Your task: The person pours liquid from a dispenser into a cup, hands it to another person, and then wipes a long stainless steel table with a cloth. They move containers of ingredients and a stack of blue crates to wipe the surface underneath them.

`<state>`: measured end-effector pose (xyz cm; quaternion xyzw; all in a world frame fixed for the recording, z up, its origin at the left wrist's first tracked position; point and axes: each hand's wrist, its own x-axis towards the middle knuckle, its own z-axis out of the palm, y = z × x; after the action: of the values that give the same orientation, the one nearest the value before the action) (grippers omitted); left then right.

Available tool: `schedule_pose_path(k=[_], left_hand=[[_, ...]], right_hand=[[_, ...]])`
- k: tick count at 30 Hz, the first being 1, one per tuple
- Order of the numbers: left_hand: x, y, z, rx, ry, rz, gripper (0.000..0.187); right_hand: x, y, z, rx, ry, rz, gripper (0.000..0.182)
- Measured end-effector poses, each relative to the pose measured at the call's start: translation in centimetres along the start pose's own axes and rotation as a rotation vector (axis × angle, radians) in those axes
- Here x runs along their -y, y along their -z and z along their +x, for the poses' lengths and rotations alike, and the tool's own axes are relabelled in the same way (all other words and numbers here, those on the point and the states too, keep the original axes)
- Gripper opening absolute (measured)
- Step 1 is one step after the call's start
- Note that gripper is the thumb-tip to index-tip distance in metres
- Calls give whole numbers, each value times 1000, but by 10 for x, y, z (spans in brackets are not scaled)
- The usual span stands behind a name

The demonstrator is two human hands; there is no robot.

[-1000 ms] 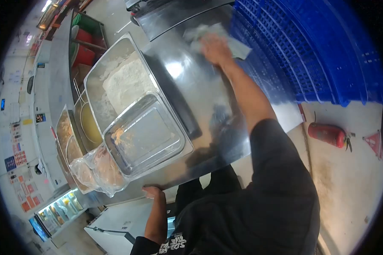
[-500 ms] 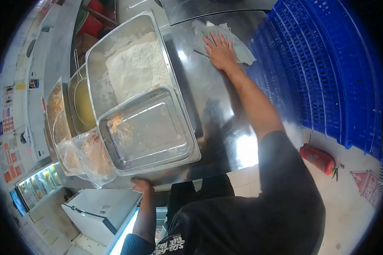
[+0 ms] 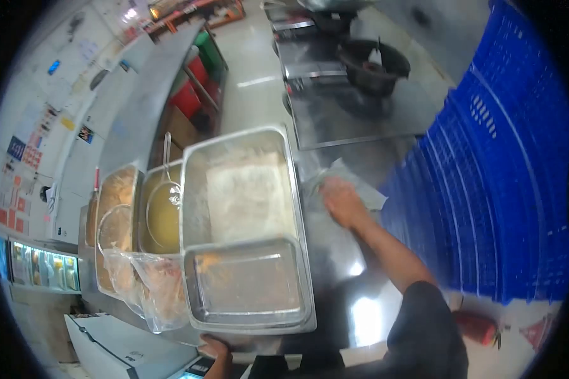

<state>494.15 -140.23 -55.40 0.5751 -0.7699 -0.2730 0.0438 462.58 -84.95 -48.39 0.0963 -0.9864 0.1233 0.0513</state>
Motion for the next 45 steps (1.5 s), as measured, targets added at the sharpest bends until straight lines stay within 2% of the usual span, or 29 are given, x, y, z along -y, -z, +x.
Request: schedule_pose_path(k=[1,3,6,8,9,10,11,12,13,14,15,16,17,19,20,21,22,23,26,28,30,31,33,35,36,38,40,43,45], left_hand=[[7,2,5,-64,133,-363,83],[-15,7,-11,-121,136,-286,84],[-32,14,-24,-135,203,-180,86],[-4,-5,-3,-302,42,-227,72],[6,-2,7,-117,82,-281,64],[11,-15,13,-110,78,-290,64],[36,-29,32,-115,-95,-149,71],[26,-11,24,-116,-268,11,79],[14,-13,8,-242,-99,-87,76],[63,-26,46,-227,-282,123,76],[29,-12,19,-188,-87,-39,78],[-32,14,-28,-178,111,-199,79],[-38,17,-33,-163,117,-185,75],[-25,9,-20,-170,84,-203,73],[-20,7,-17,-173,66,-251,71],[-43,17,-38,-171,110,-207,70],[-46,14,-36,-173,109,-205,70],[-42,19,-35,-188,114,-178,70],[-39,18,-36,-169,107,-175,71],[-34,12,-29,-208,96,-182,76],[-27,10,-18,-180,118,-220,79],[-20,10,-14,-155,146,-254,81],[-8,12,-2,-152,114,-196,82],[-14,12,-10,-158,100,-168,83],[-44,16,-36,-101,151,-285,83],[-52,17,-43,-55,187,-384,84],[-28,11,-22,-158,96,-297,83],[-49,18,-42,-84,151,-298,80],[-68,23,-60,-65,175,-331,75]], right_hand=[[-29,-5,35,-46,-126,-44,44],[-87,22,63,-17,-355,-96,47],[-149,42,37,-253,-642,-154,48],[-143,51,30,-292,-778,-152,49],[-122,57,32,-271,-851,-137,49],[-109,63,36,-254,-928,-126,50],[-104,38,37,-317,-670,-240,49],[-63,39,43,-187,-591,-193,48],[-26,41,51,115,-542,-63,47],[0,-6,41,9,-374,-107,48],[21,-54,22,-191,-184,-42,47],[54,-9,4,-140,-26,55,47],[37,-12,5,-109,65,45,46],[-33,-11,28,24,-155,95,46],[-74,9,35,-13,-309,80,48],[-119,-3,34,-169,-410,-292,49],[-141,24,35,-200,-607,-84,48],[-155,23,34,-361,-704,-252,48],[-114,9,61,-362,-833,-233,49],[-60,-3,76,-118,-631,-185,48],[-21,-40,63,-398,-128,-115,46],[-36,-30,55,-388,-144,-123,46],[-84,4,58,-166,-273,130,44],[-159,30,57,6,-624,-78,48],[-180,31,40,-249,-727,-141,53],[-197,41,18,-233,-895,-158,55],[-193,31,-15,-249,-955,-170,55],[-137,10,-56,-284,-928,-229,53],[-64,15,-60,-13,-671,-325,51]])
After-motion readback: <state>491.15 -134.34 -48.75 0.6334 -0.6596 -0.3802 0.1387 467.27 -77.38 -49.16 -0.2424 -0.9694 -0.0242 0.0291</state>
